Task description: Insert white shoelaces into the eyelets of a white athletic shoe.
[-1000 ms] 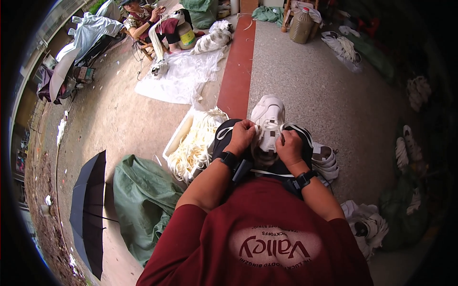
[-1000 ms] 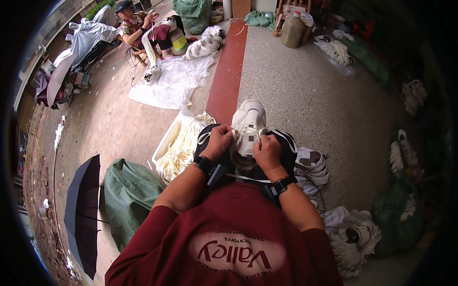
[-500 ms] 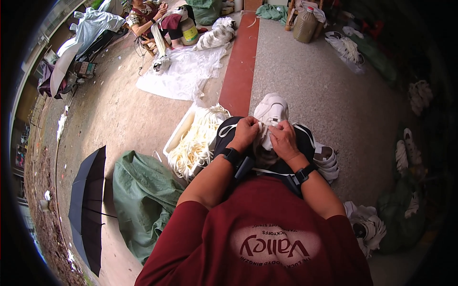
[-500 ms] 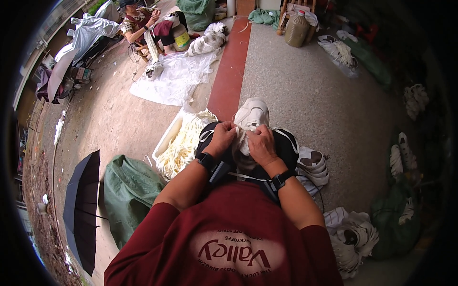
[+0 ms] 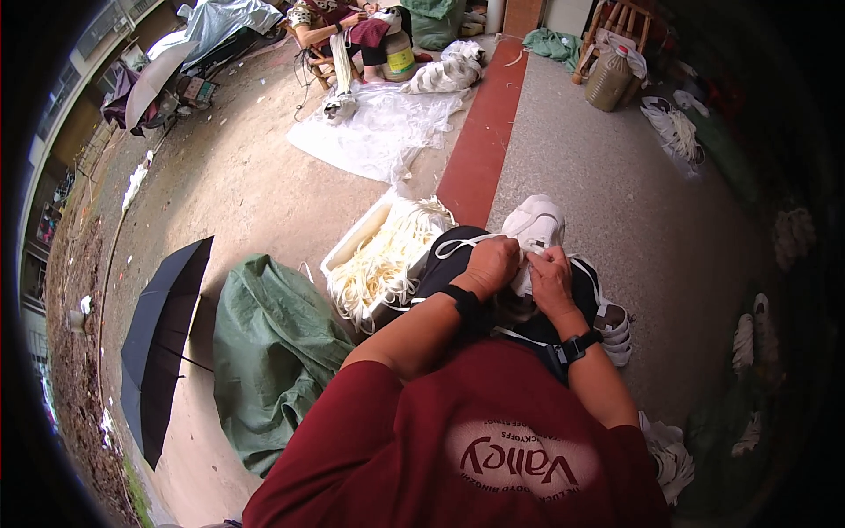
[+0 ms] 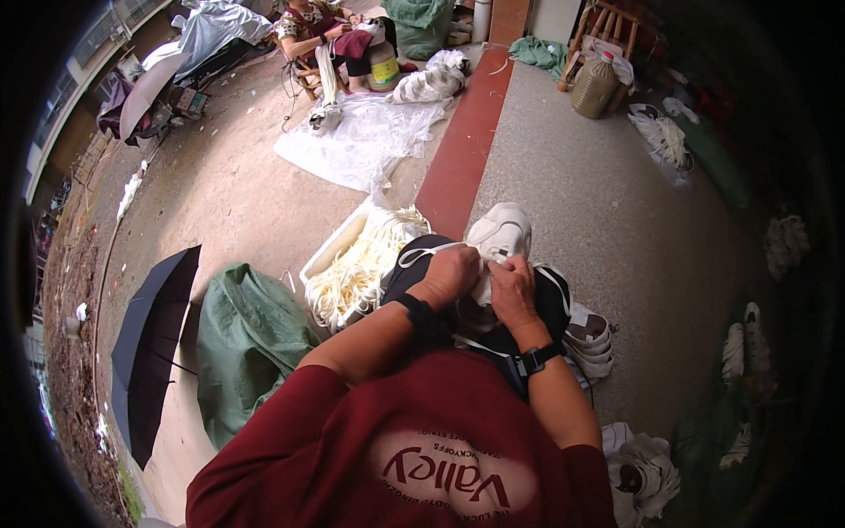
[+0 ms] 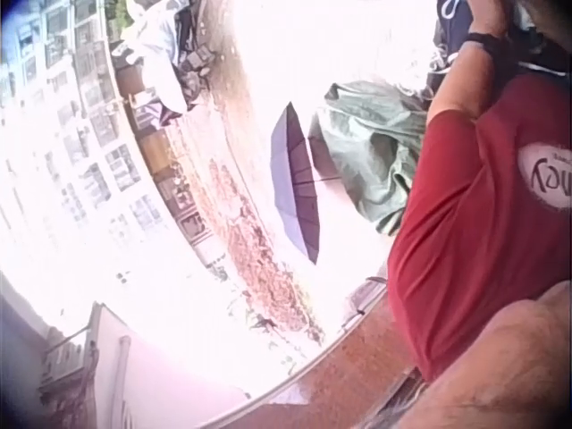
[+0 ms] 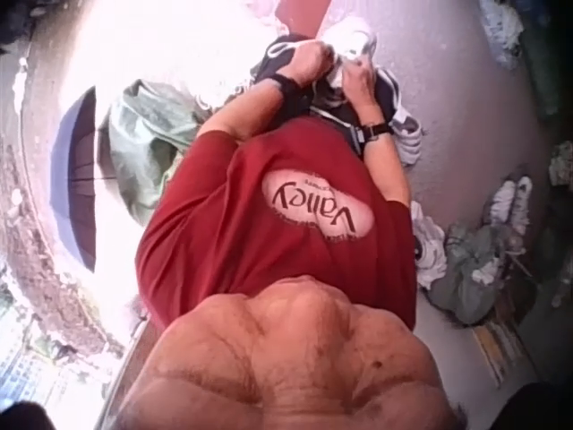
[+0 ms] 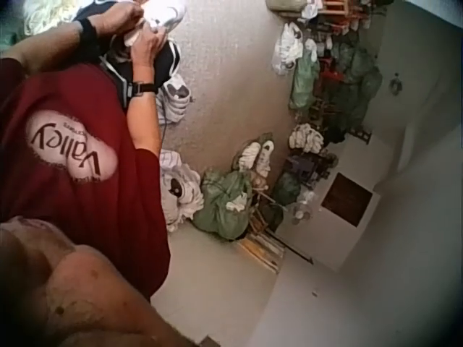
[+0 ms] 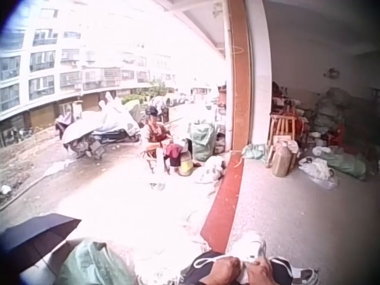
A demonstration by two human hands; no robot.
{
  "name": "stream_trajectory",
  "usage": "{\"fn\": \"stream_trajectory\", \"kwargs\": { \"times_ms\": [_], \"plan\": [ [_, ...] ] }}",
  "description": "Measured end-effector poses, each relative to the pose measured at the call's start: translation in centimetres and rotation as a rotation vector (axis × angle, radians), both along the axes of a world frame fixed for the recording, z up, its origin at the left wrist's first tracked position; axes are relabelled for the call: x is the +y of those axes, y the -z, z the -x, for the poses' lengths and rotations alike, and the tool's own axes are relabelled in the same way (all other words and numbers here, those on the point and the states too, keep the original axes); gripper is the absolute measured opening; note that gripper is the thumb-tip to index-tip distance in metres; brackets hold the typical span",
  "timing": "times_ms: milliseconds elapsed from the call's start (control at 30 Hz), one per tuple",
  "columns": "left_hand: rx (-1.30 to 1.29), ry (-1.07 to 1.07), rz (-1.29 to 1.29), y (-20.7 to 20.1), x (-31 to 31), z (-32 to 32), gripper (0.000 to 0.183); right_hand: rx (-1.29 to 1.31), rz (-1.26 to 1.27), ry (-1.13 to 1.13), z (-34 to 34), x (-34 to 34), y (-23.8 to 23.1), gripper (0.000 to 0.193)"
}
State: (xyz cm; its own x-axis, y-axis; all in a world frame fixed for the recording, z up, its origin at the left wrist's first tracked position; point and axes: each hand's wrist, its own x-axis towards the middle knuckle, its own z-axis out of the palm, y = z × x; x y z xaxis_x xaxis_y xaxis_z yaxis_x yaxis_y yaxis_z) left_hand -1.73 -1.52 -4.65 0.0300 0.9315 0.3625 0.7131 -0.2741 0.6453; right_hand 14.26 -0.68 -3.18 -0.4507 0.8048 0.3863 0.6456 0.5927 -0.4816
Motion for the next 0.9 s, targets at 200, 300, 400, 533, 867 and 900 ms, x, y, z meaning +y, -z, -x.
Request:
{"fn": "stream_trajectory", "kwargs": {
  "times_ms": [200, 300, 400, 533, 867, 900],
  "plan": [
    [0.203, 0.194, 0.055, -3.3, -2.7, 0.0, 0.028, -0.082, -0.038, 0.012, 0.4, 0.0, -0.6, 0.016],
    [0.289, 0.173, 0.057, -3.4, -2.5, -0.3, 0.029, -0.126, -0.081, 0.036, 1.1, 0.3, -0.4, 0.008],
    [0.338, 0.190, 0.050, -1.6, -1.4, -0.5, 0.026, -0.146, -0.101, 0.029, 1.4, 0.2, -0.7, 0.012],
    [-0.049, 0.014, 0.158, 0.7, -0.5, 0.0, 0.020, -0.169, -0.140, 0.028, 1.6, 0.3, -0.2, 0.008],
    [-0.301, 0.084, 0.214, 0.5, -0.9, 0.6, 0.022, -0.199, -0.218, -0.139, 1.0, -0.5, -2.8, 0.008],
    [-0.415, 0.037, 0.233, 0.2, -1.2, 0.7, 0.026, -0.177, -0.182, -0.243, 0.3, -1.3, -3.7, 0.007]
  ]
}}
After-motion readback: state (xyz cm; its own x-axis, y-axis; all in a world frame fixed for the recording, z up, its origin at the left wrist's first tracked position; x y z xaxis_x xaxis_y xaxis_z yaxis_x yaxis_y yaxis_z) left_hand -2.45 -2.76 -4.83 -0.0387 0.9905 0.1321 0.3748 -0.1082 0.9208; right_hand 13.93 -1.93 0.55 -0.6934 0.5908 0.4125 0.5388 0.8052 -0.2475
